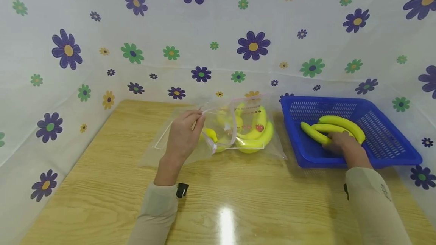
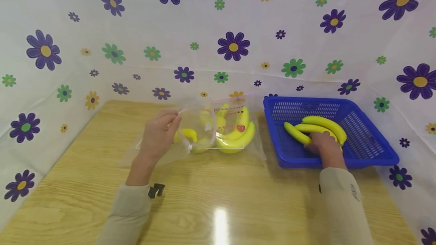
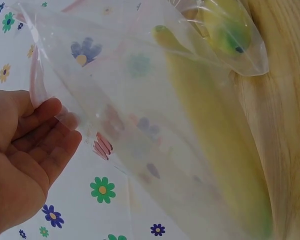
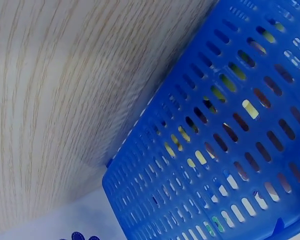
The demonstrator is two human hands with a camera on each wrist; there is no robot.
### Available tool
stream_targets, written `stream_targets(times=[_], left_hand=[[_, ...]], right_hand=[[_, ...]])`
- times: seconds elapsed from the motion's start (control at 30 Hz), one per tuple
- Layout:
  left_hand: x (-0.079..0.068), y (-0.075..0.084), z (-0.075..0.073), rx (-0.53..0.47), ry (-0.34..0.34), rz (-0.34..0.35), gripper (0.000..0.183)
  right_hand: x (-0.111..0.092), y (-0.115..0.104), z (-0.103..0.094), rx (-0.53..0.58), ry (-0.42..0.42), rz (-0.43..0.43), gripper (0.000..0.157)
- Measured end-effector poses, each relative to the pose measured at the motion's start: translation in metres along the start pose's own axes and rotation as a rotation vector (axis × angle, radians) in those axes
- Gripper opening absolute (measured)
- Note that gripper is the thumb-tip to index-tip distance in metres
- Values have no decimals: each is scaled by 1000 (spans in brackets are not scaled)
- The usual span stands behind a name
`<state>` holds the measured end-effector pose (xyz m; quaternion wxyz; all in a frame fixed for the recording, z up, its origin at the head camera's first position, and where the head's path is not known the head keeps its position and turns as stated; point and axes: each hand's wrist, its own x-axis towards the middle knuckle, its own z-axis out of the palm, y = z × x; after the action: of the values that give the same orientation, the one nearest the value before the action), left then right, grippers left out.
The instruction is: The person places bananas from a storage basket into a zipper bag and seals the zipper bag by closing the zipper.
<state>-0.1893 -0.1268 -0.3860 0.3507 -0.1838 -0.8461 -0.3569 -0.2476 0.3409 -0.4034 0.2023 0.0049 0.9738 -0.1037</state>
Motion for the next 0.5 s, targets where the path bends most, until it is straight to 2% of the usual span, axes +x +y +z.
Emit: stream_targets(times=[0.17, 0.5], left_hand=[[2, -2, 1, 2, -11, -9, 14], [4, -3, 2, 9, -31, -26, 16]], right_hand=[[7, 1, 2, 34, 64, -64, 63], [4, 2, 0, 161, 218, -154, 59]])
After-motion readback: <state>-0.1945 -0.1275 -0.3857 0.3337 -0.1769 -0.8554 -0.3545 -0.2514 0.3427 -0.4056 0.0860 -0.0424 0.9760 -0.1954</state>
